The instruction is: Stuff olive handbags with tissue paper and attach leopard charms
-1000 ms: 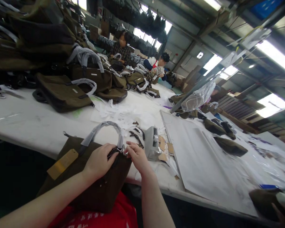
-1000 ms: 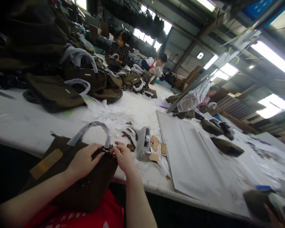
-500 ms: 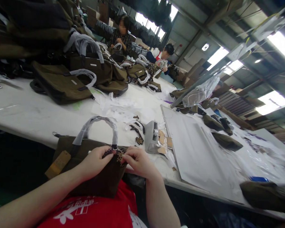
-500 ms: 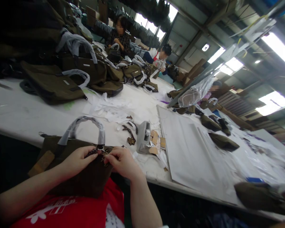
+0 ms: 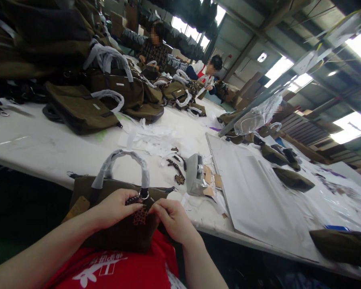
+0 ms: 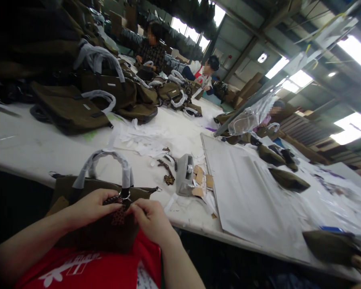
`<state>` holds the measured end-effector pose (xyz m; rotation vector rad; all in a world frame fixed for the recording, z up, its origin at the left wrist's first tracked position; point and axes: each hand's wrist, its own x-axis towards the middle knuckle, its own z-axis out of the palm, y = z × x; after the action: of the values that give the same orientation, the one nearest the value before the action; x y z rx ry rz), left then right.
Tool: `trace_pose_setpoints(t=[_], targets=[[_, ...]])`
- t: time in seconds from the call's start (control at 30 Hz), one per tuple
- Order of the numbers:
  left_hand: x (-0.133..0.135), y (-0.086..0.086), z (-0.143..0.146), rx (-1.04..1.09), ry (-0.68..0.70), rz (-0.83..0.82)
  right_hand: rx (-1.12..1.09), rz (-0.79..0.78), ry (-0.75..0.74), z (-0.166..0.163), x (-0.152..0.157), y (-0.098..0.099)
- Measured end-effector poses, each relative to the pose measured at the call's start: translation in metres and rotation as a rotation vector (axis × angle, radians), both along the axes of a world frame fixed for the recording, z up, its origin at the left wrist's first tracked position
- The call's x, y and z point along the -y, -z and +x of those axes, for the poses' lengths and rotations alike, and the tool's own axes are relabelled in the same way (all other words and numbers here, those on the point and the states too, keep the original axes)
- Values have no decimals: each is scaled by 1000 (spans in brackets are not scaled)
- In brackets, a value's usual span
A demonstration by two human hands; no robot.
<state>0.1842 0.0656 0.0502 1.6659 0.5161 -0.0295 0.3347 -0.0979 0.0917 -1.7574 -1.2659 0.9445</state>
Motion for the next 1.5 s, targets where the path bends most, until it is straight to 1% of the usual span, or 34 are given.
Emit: trace_pose_setpoints(t=[0.07,0.13,0.27,0.33,0.5,0.67,0.8,0.87,0.93,1.03,1.1,1.17,1.23,1.3,1.37,1.43,1.5], targets=[[-5,-1,-1,-4,48,20,35,-36,-9,4,-3,-3],[-9,0,-1,-1,90,-9,43,-67,-55,5,-7,-4],[-15,0,-1,11,160,-83,7,-122,-101,5,-14,2],[-16,-1,-1,16,185,-82,16,-125,-108,4,-16,6],[-19,-1,1,-29,173,-80,46,-138,-119,4,-19,12],[-21,3,4,6,206,-68,97,-165,-153,6,-23,14],[-18,-3,4,-6,183,-23,140,-170,-160,5,-25,14],[-15,-7,3,-7,170,14,226,-174,-150,2,-25,13],[-13,-9,4,-11,148,70,429,-182,-117,-5,-25,11],[-11,-9,5,-2,143,205,742,-209,-87,-17,-26,9],[-11,-8,4,32,163,256,812,-232,-73,-23,-27,9],[-11,-5,2,48,164,235,801,-245,-20,-27,-28,10],[-11,-1,0,32,137,144,739,-242,49,-28,-29,12],[-9,3,-3,27,119,32,622,-219,109,-28,-29,16],[-8,5,-4,44,110,-29,466,-189,162,-27,-29,22],[-7,2,-4,39,93,-1,300,-157,194,-24,-29,27],[-6,-4,-4,19,81,115,142,-131,194,-20,-29,31]])
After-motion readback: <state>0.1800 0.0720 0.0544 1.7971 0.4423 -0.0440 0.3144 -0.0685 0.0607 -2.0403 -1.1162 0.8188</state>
